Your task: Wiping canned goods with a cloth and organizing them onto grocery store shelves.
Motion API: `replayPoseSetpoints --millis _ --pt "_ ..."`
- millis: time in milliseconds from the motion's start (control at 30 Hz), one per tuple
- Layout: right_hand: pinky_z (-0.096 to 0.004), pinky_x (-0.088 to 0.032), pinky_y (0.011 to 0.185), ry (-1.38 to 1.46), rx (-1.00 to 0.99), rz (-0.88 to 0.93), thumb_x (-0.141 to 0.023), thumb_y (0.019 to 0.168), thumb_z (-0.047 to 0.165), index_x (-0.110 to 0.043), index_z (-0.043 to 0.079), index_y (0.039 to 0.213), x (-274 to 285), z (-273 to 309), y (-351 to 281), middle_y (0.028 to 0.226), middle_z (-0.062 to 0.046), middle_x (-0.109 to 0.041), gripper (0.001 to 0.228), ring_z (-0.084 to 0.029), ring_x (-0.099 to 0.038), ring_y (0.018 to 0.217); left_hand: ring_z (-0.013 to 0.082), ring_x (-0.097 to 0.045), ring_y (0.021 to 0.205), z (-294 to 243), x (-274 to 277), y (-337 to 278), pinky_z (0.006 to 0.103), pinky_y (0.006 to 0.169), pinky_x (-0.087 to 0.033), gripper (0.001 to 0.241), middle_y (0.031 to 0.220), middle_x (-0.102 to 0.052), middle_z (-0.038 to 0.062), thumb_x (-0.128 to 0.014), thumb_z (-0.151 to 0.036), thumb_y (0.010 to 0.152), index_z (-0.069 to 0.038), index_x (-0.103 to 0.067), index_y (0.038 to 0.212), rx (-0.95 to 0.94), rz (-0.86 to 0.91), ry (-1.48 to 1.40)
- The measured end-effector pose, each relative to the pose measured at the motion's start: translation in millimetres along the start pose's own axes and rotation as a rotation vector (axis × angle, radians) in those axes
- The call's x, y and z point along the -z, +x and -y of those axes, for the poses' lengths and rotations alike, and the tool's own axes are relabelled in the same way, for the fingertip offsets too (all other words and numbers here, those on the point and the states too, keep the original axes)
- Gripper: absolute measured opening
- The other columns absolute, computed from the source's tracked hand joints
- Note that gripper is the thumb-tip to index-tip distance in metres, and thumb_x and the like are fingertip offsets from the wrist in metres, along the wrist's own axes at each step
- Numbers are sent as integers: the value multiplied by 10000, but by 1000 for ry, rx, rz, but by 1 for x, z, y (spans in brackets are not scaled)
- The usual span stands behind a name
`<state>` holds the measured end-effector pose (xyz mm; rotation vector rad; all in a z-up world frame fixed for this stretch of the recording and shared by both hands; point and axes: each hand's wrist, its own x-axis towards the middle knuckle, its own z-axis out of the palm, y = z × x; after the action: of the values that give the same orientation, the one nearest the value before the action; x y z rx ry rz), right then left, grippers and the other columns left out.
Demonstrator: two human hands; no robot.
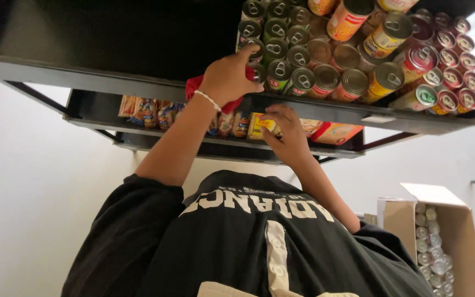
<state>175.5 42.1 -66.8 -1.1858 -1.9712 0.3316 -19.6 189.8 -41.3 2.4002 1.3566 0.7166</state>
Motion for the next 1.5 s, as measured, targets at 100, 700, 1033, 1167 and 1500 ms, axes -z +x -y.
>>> replayPoseSetpoints --millis 100,700,1033,1167,1500 --pt "-454 -469 1038 -34 -17 -24 -735 893 87 -688 70 1146 0 1 0 1279 -148 -625 259 -361 -579 1210 379 -670 1101 30 -2 12 426 903 -559 1189 1270 -657 232 -967 -467 574 -66 -376 1525 -8 12 -104" --pt "-485 -430 1083 -99 62 28 -752 837 106 -674 94 1135 -22 -3 15 1327 -148 -583 308 -381 -535 1268 327 -394 1468 94 -50 80 387 1189 -353 1531 1584 -396 229 -995 -623 460 27 -180 1582 49 460 -225" --pt "-453 -478 1078 -8 -68 5 -764 869 140 -634 74 1224 -35 -11 -20 1354 -144 -598 384 -349 -568 1275 376 -659 1068 11 37 -4 469 878 -546 708 1201 -672 173 -929 -397 667 -92 -685 1257 -59 0 67" --pt "-459 -406 1117 192 -214 20 -861 813 238 -517 25 1398 -36 0 -44 1413 -178 -563 711 -333 -510 1347 279 -691 970 -16 29 -53 386 872 -555 317 1026 -713 102 -866 -220 824 -90 -707 1065 -200 -209 -428" --pt "-345 -561 925 884 -780 -478 -769 872 77 -597 -25 1366 -23 -21 -186 1214 -107 -712 533 -183 -680 1070 127 -572 1137 -86 -112 -88 260 1012 -484 438 1233 -611 42 -803 -50 881 -42 -605 1272 -77 506 -1291"
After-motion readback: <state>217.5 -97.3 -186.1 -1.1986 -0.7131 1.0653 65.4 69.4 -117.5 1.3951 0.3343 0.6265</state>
